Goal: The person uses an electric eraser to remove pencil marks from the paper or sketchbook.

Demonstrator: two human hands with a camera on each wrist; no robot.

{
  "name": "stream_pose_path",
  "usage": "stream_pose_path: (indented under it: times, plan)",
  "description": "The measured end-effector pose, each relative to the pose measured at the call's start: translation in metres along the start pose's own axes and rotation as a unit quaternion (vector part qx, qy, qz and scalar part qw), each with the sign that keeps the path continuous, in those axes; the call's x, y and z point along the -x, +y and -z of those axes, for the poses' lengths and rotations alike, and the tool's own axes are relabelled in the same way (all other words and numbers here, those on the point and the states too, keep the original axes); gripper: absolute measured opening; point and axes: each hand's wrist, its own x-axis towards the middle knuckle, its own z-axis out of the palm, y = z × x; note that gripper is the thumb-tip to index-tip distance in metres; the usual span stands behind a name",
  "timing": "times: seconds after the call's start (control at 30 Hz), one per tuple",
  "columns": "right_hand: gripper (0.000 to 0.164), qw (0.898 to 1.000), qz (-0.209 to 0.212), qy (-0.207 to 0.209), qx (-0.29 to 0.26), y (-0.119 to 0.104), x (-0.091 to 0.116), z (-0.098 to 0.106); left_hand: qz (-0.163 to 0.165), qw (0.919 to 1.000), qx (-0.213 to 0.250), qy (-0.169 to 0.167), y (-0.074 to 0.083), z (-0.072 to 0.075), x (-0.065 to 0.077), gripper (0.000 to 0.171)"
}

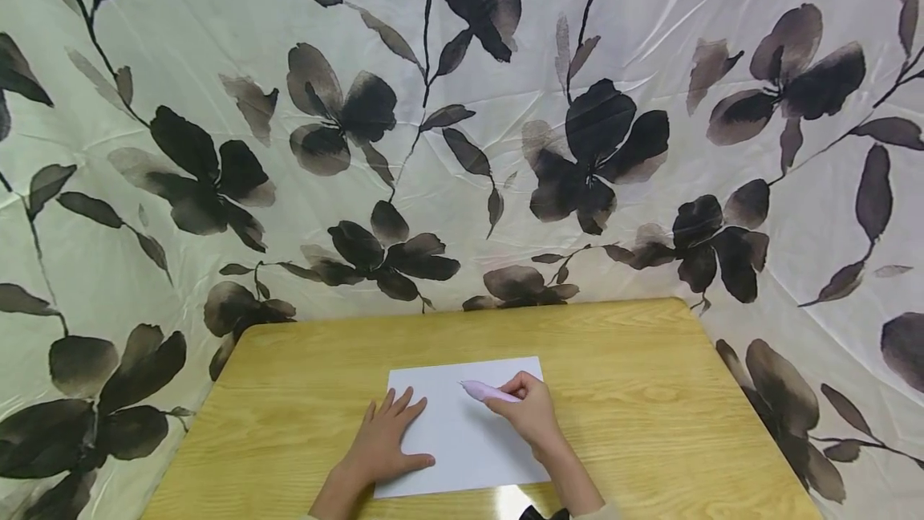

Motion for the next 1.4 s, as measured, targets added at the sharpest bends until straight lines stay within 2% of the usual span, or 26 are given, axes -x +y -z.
stream_pose_path:
  times: [0.1, 0.23, 0.33, 0.47, 0.57, 0.63, 0.8, 0.9, 1.1, 1.27, 1.4]
  plan:
    - [0.028, 0.996, 0.045, -0.034, 0.073, 0.002, -0.002, -0.001, -0.002, 0.9999, 0.004, 0.011, 0.0, 0.0, 0.003, 0.097]
    - [0.023, 0.981, 0.097, -0.053, 0.158, 0.002, -0.009, -0.002, -0.007, 0.9997, 0.005, 0.022, 0.001, -0.001, 0.003, 0.096]
    - [0.021, 0.975, 0.098, -0.07, 0.187, -0.002, -0.016, -0.004, -0.006, 0.9998, 0.006, 0.016, 0.0, -0.001, 0.003, 0.096]
    - [0.023, 0.979, 0.07, -0.093, 0.169, -0.009, -0.023, -0.007, 0.002, 1.0, -0.001, 0.004, -0.002, -0.003, 0.002, 0.099]
    - [0.024, 0.976, 0.071, -0.09, 0.186, -0.01, -0.028, -0.011, 0.003, 1.0, 0.001, 0.004, -0.002, -0.003, 0.001, 0.099]
    - [0.022, 0.968, 0.081, -0.089, 0.218, -0.009, -0.032, -0.015, 0.003, 1.0, 0.002, 0.005, -0.002, -0.003, 0.001, 0.1]
    - [0.019, 0.941, 0.122, -0.103, 0.299, -0.003, -0.042, -0.028, 0.006, 1.0, 0.004, 0.004, -0.002, -0.003, 0.003, 0.102]
    - [0.018, 0.934, 0.139, -0.112, 0.311, -0.001, -0.047, -0.036, 0.006, 1.0, 0.004, 0.007, -0.001, -0.004, 0.003, 0.103]
    - [0.019, 0.935, 0.12, -0.119, 0.312, 0.0, -0.052, -0.047, 0.01, 0.9999, 0.004, 0.006, -0.002, -0.002, 0.002, 0.103]
    - [0.019, 0.942, 0.102, -0.102, 0.302, 0.002, -0.051, -0.052, 0.011, 0.9999, 0.004, 0.002, -0.002, -0.004, 0.002, 0.102]
    - [0.019, 0.943, 0.101, -0.087, 0.306, 0.005, -0.052, -0.055, 0.009, 0.9999, 0.007, 0.007, -0.002, -0.004, 0.002, 0.101]
